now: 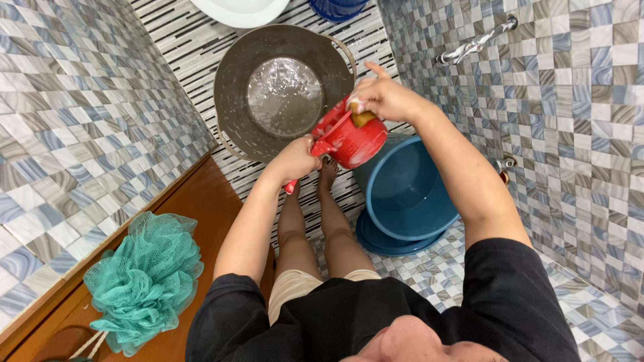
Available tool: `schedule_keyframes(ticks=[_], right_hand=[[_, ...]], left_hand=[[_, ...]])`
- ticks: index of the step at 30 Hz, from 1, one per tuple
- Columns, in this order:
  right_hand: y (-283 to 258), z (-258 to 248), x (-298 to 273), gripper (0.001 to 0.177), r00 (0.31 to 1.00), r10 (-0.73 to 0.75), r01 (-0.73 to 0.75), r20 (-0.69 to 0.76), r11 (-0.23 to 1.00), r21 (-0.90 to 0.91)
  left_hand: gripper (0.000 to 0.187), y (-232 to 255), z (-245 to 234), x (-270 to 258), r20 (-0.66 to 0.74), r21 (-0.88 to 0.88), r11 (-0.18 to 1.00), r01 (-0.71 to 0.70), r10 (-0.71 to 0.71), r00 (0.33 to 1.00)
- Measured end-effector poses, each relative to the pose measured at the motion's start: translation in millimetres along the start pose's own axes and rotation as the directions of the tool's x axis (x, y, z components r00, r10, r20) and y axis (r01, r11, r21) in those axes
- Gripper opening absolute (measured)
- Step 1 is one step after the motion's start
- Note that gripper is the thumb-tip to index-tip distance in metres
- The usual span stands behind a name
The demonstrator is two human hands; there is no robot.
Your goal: The person washes several plastic buckets and a small hand-held scoop under a tap by hand.
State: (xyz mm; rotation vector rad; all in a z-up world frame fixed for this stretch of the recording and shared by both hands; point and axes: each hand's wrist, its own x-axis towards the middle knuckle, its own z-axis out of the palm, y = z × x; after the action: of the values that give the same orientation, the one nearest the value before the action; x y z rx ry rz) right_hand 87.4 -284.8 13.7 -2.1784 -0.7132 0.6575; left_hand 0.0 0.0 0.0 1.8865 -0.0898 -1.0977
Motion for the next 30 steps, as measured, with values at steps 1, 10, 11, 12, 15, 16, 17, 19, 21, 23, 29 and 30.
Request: schedule_keyframes(ticks=[1,10,11,12,15,16,17,19,21,23,29,30], right_hand=[[-10,-1,-1,0.005,0.997,-0.077,0.076,-0.012,0.994,-0.08],[-82,60,16,0.009,0.95,-0.283,0.265,0.13,0.513,-0.817],[-82,62,17,0.01,0.949,-0.293,0.257,0.119,0.494,-0.831],[-83,63,16,0.011,0.947,-0.303,0.248,0.108,0.476,-0.844],[-65,36,17,0.008,0.938,-0.332,0.326,0.101,0.745,-0.583],[-58,28,17,0.005,0.935,-0.339,0.336,0.104,0.756,-0.561],[-49,15,21,0.007,0.93,-0.352,0.352,0.11,0.759,-0.547],[-33,-10,18,0.006,0.918,-0.355,0.329,-0.177,0.931,-0.158],[-26,-26,12,0.01,0.96,-0.245,0.239,-0.134,0.969,-0.062],[-29,-27,13,0.01,0.976,-0.216,0.205,-0.04,0.961,-0.185],[-84,36,27,0.007,0.953,-0.302,0.165,0.023,0.455,-0.875],[-89,32,30,0.008,0.957,-0.29,0.131,0.002,0.426,-0.895]], left_hand=[[0.042,-8,5,2,0.011,-0.073,0.997,0.004,-0.003,1.0],[0.032,-20,37,39,-0.191,-0.105,0.992,-0.066,0.045,0.981],[0.032,-18,37,37,-0.215,-0.159,0.985,-0.06,0.025,0.976],[0.033,-15,37,34,-0.237,-0.214,0.975,-0.055,0.003,0.972],[0.034,-4,24,22,-0.167,-0.241,0.952,-0.188,0.15,0.975],[0.038,-1,21,16,-0.16,-0.223,0.965,-0.135,0.101,0.982],[0.043,3,14,14,-0.164,-0.205,0.974,-0.092,0.059,0.985],[0.048,9,8,8,-0.144,-0.23,0.968,-0.098,0.066,0.987],[0.048,10,10,7,-0.099,-0.326,0.926,-0.191,0.167,0.981],[0.048,8,12,10,-0.132,-0.274,0.951,-0.142,0.109,0.985],[0.038,20,12,47,-0.268,-0.101,0.994,-0.042,0.013,0.963],[0.037,24,9,48,-0.316,-0.097,0.994,-0.056,0.022,0.949]])
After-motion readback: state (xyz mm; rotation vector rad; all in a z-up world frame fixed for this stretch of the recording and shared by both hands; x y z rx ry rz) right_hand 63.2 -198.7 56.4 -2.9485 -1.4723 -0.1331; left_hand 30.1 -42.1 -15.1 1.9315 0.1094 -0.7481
